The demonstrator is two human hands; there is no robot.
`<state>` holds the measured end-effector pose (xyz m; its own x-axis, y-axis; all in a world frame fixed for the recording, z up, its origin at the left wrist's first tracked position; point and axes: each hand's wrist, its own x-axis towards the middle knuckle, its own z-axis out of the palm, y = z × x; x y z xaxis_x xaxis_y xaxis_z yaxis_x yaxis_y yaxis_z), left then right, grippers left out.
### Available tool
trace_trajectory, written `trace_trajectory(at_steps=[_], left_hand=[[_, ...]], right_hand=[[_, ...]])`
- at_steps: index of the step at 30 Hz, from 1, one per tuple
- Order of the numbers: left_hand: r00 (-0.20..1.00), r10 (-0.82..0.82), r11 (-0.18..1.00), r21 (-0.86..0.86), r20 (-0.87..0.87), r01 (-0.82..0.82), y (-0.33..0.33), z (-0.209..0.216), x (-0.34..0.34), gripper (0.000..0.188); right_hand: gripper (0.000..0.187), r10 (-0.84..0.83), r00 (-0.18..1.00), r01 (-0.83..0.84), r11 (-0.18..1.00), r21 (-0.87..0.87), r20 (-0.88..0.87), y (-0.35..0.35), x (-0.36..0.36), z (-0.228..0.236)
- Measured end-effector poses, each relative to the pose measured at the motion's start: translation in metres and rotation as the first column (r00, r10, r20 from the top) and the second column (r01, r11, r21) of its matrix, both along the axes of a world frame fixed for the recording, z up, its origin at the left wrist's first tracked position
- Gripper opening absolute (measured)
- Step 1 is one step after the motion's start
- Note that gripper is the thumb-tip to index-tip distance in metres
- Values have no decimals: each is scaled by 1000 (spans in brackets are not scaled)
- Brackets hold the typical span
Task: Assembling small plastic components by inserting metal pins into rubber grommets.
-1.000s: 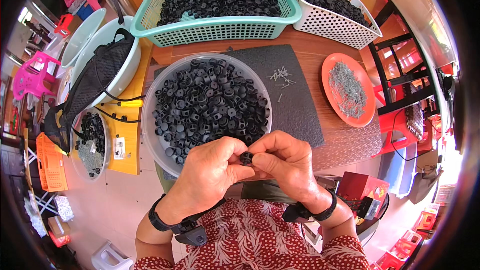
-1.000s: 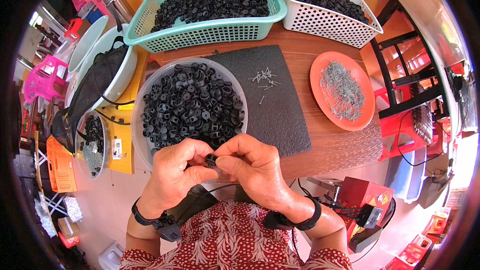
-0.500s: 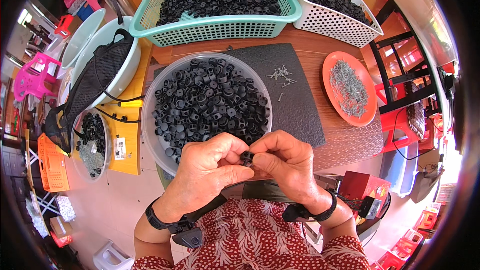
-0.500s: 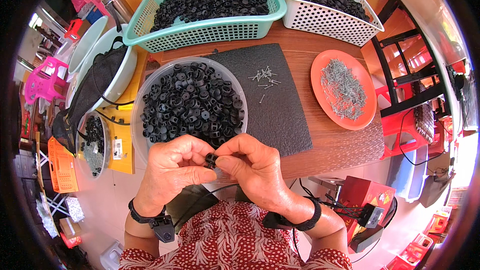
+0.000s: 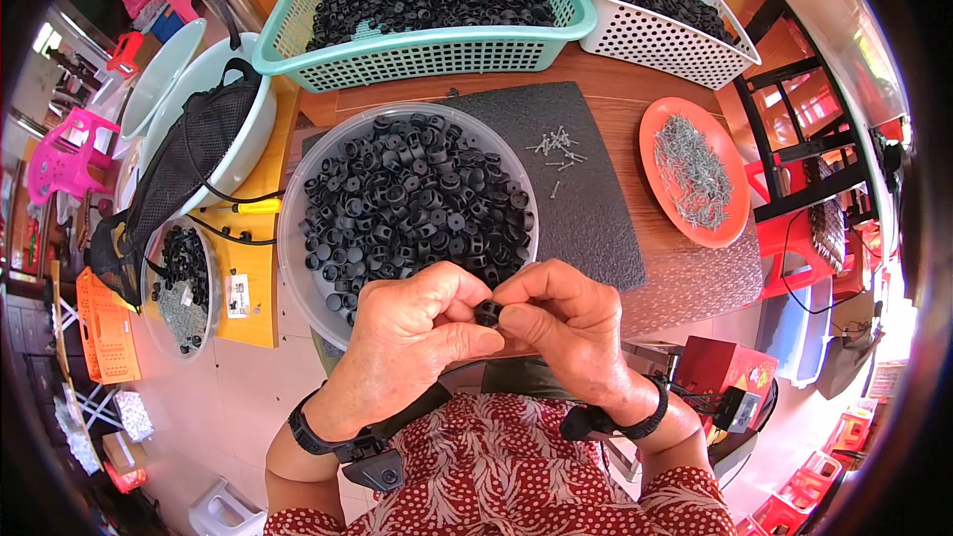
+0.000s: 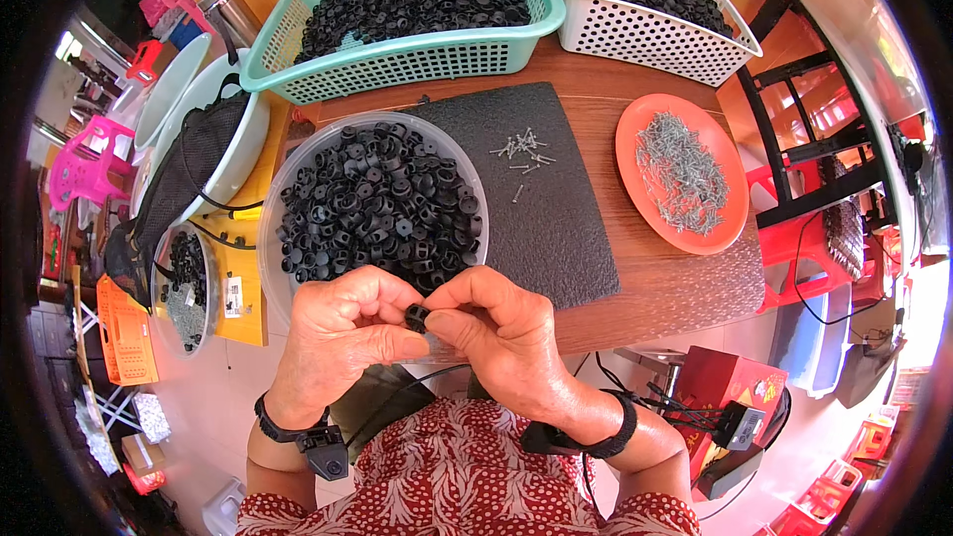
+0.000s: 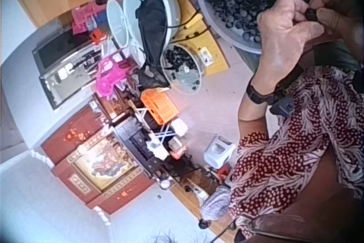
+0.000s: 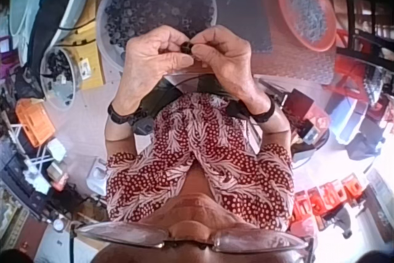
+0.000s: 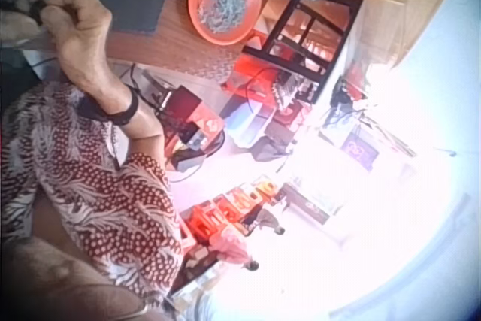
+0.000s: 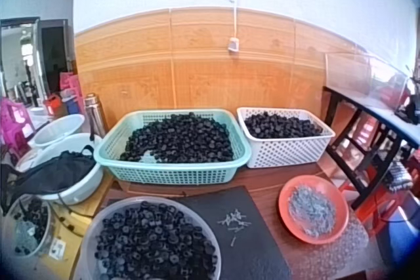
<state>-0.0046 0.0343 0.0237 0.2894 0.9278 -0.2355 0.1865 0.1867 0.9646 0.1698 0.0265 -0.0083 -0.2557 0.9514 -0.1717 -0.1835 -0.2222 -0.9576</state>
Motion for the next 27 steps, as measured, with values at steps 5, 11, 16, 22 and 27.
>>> trace_trajectory(at_steps=[5, 11, 16, 22, 27], left_hand=[[992, -31, 992, 114, -126, 46, 0, 2, 1, 25], [982, -37, 977, 202, -188, 75, 1, -3, 6, 29], [962, -36, 868, 469, -269, 164, 3, -11, 7, 33], [967, -55, 882, 441, -248, 163, 4, -12, 7, 33], [964, -14, 805, 569, -267, 170, 3, -16, 8, 35]], right_hand=[[7, -10, 998, 4, 996, 92, 60, -1, 0, -4], [7, -41, 993, 23, 986, 166, 107, 0, 2, -7], [7, -41, 996, 31, 993, 117, 80, 1, 5, -1], [8, -72, 985, 32, 969, 247, 155, 1, 4, -4], [7, -61, 991, 34, 976, 217, 116, 2, 4, -3]])
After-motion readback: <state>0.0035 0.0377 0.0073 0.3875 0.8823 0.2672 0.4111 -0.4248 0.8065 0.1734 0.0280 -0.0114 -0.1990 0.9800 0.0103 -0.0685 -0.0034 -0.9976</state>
